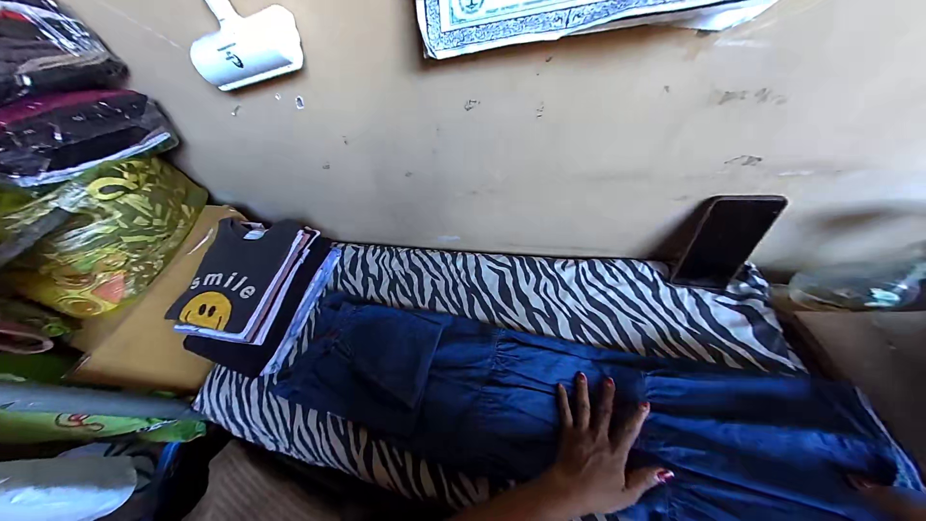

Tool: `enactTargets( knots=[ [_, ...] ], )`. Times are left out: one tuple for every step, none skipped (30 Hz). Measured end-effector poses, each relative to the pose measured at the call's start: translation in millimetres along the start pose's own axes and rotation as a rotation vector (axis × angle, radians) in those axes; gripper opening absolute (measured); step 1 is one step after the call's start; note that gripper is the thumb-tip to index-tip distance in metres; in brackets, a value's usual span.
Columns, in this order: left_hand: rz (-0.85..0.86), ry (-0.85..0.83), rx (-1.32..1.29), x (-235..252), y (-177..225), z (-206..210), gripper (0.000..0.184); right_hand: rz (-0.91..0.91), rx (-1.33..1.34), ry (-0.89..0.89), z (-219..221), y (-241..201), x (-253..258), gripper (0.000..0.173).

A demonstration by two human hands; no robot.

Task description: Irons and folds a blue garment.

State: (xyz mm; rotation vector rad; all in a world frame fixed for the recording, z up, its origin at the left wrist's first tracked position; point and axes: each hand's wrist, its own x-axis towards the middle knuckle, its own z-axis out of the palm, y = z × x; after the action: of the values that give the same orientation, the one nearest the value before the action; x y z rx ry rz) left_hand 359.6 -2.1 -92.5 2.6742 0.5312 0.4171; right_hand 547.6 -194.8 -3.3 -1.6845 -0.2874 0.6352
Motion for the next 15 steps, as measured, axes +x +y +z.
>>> enactTargets(
  knots=[
    [-0.005, -0.026, -0.008, 1.3, 2.1, 0.1, 0.074, -0.018, -0.007, -0.021, -2.1, -2.2, -0.3, 0.042],
    [-0.007, -0.055, -0.031, 2.9, 4.7, -0.2, 0.075, -0.016, -0.063, -0.038, -4.1, -5.3, -0.5, 0.045],
    [0.001, -0.069, -0.065, 4.8, 7.6, -1.2, 0.077, -0.006, -0.139, -0.043, -4.3, -10.2, -1.9, 0.048],
    [0.023, -0.048, -0.101, 6.8, 10.0, -0.7, 0.076, 0.009, -0.235, -0.033, -3.0, -15.4, -4.4, 0.052],
    [0.050, -0.017, -0.113, 9.3, 12.3, 0.9, 0.073, 0.025, -0.338, -0.024, -0.9, -19.9, -6.9, 0.052],
    [0.074, -0.006, -0.105, 12.2, 14.6, 2.2, 0.070, 0.040, -0.432, -0.018, -3.8, -15.6, -4.9, 0.052],
    [0.098, -0.010, -0.072, 15.1, 17.1, 3.3, 0.066, 0.056, -0.511, -0.019, -6.8, -9.2, -1.9, 0.049],
    [0.117, -0.022, -0.038, 17.5, 19.1, 5.4, 0.064, 0.062, -0.560, -0.021, -13.3, 2.4, 4.5, 0.047],
    [0.126, -0.038, -0.012, 18.8, 20.8, 7.4, 0.063, 0.075, -0.579, -0.011, -17.3, 10.7, 8.7, 0.044],
    [0.125, -0.060, 0.009, 19.7, 22.6, 7.9, 0.064, 0.089, -0.569, 0.008, -19.7, 17.0, 11.5, 0.043],
    [0.118, -0.085, 0.020, 21.0, 25.3, 6.7, 0.065, 0.099, -0.536, 0.035, -20.3, 19.9, 12.7, 0.043],
    [0.112, -0.099, 0.024, 22.6, 29.1, 5.2, 0.067, 0.095, -0.484, 0.058, -18.6, 19.5, 12.1, 0.042],
    [0.110, -0.072, 0.024, 23.6, 34.2, 5.1, 0.069, 0.085, -0.427, 0.065, -15.6, 16.8, 9.8, 0.042],
    [0.114, -0.018, 0.011, 24.9, 40.2, 6.5, 0.073, 0.075, -0.366, 0.059, -12.1, 12.4, 6.9, 0.043],
    [0.122, 0.026, -0.010, 27.6, 45.9, 8.4, 0.076, 0.065, -0.317, 0.047, -9.3, 8.9, 5.1, 0.046]
  ],
)
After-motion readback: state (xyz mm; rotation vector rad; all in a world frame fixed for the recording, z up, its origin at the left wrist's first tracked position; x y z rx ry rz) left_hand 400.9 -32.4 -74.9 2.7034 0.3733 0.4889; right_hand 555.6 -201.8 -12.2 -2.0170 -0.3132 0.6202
